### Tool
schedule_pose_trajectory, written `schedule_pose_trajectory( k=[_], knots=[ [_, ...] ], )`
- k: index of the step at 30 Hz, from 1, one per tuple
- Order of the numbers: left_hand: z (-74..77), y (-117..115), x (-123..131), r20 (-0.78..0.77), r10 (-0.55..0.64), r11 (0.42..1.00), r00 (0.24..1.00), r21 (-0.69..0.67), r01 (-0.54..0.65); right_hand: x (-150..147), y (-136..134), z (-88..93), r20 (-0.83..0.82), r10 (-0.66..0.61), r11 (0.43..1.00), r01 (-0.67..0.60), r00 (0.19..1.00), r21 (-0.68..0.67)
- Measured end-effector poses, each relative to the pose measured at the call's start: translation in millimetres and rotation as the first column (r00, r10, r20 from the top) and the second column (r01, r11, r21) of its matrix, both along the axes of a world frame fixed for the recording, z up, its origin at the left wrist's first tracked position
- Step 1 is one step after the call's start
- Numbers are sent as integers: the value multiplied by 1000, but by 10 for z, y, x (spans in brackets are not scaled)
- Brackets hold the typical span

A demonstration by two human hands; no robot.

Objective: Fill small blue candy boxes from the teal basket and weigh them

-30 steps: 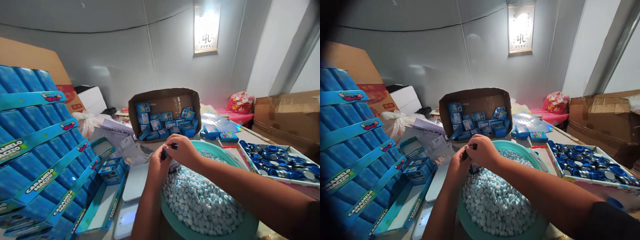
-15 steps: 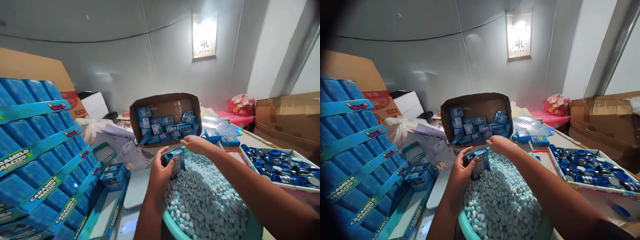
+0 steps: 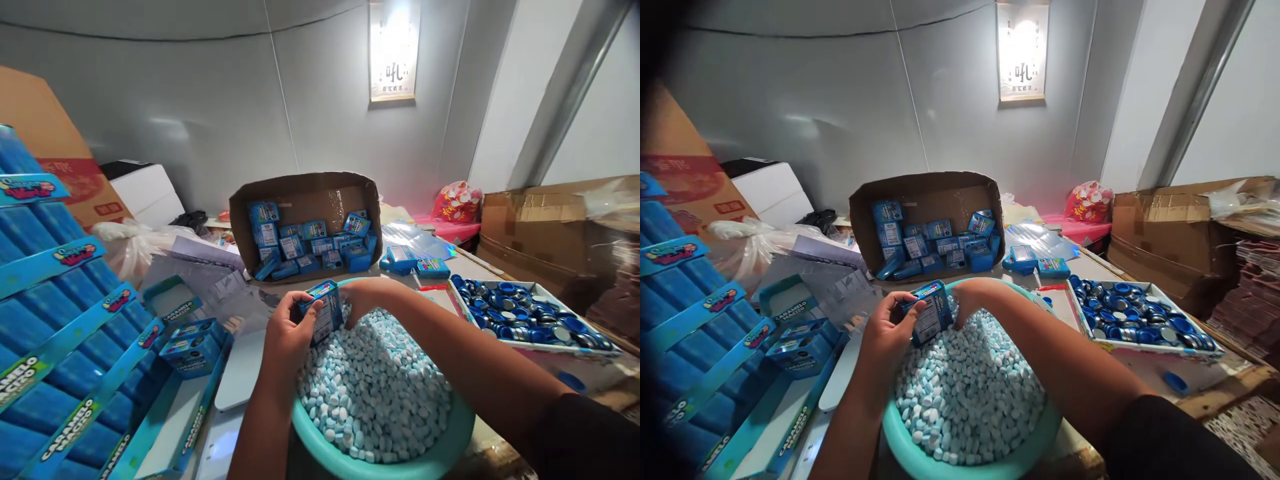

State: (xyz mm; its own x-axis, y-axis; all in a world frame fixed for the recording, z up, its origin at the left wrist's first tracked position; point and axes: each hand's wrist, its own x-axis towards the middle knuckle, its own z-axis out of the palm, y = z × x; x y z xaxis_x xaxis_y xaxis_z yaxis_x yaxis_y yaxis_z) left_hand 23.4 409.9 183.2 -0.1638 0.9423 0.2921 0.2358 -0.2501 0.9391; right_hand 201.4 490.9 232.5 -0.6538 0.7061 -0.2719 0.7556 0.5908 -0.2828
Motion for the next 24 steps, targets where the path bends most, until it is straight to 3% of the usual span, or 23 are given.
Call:
schedule_pose_trajectory(
  k=[3,11,15,17,20,24],
  knots=[
    [2,26,4,35,-56,998,998,-3,57,-34,-38,6,127,16,997,-6,992,-77],
    [23,26,-18,-40,-11,1000,999,-26,10,-58,-42,-7,145,2,975,30,989,-219],
    [87,8,23,101,9,1000,995,-29,-6,-1,-5,21,151,-26,966,64,988,-252],
    [107,8,39,173,-2,999,985,-50,11,40,-10,78,125,-52,976,77,991,-206],
    [104,16,43,191,-31,995,981,-89,49,88,-45,192,53,-114,993,115,992,-27],
    [67,25,20,174,-53,994,983,-88,69,96,-127,316,-58,-195,951,203,979,234]
  ],
)
